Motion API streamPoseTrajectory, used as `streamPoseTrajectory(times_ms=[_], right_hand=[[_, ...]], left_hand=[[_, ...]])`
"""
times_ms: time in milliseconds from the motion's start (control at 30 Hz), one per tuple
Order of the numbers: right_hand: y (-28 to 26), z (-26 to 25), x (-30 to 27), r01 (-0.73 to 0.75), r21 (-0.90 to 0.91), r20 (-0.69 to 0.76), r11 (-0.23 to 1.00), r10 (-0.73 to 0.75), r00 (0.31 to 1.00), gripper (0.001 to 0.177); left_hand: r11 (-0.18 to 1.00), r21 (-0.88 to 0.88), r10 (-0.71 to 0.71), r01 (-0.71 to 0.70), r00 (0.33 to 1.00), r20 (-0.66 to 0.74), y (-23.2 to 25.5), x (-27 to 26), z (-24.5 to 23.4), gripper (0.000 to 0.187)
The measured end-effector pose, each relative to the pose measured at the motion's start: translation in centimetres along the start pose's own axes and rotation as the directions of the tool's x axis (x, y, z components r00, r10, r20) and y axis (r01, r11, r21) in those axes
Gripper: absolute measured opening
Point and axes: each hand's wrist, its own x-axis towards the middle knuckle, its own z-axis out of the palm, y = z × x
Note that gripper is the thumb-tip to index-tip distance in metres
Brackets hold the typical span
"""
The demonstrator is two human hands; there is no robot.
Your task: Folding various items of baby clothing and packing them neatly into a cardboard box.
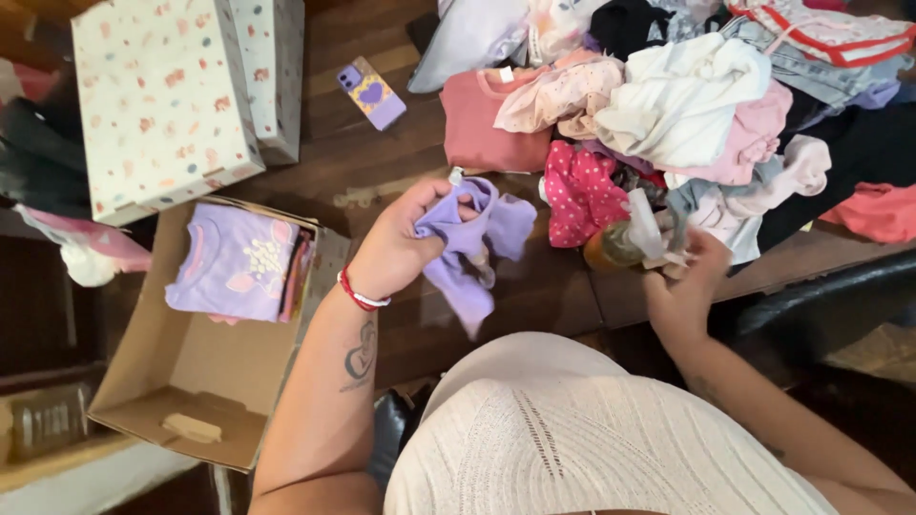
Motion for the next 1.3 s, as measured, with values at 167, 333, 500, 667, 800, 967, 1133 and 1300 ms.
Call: streamPoseTrajectory(times_ms=[167,333,500,667,800,967,1133,1300], right_hand=[[-6.5,2.5,-1.6,0.125,0.113,0.169,0.986,-0.143,0.975,0.068],[-18.6,4.9,3.0,0.252,0.342,0.608,0.905,-0.418,0.675,0.112],[-19.8,7.6,4.9,0.179,0.021,0.938,0.984,-0.081,0.337,0.031],[-21.3,6.7,5.2,0.064,0.216,0.889,0.974,-0.224,0.399,0.023],[-20.9,7.2,5.4,0.043,0.109,0.885,0.993,-0.116,0.450,0.032],[-24.8,6.0,5.4,0.311,-0.264,0.766,0.913,0.003,0.643,0.054],[-27.1,4.4,6.7,0.181,-0.340,0.758,0.923,0.155,0.634,0.027],[-21.2,3.5,8.3,-0.189,0.155,0.806,0.970,-0.014,0.591,0.026]], left_hand=[[0.948,0.297,0.094,-0.116,0.992,0.087,3.1,-2.0,-0.4,0.039],[0.888,0.398,0.090,-0.230,0.936,0.341,6.1,-4.0,-0.4,0.023],[0.668,0.724,-0.044,-0.173,0.962,0.271,7.6,-6.0,-2.4,0.034],[0.436,0.899,-0.024,0.031,0.999,-0.023,5.7,-8.8,-6.7,0.029],[0.327,0.934,0.160,0.145,0.965,-0.206,5.4,-10.5,-8.4,0.017],[0.351,0.909,0.257,0.226,0.910,-0.325,5.1,-11.7,-9.8,0.014],[0.576,0.788,0.190,0.219,0.901,-0.389,6.7,-12.2,-10.0,0.012],[0.698,0.542,-0.386,0.468,0.883,-0.266,10.0,-11.9,-10.3,0.011]])
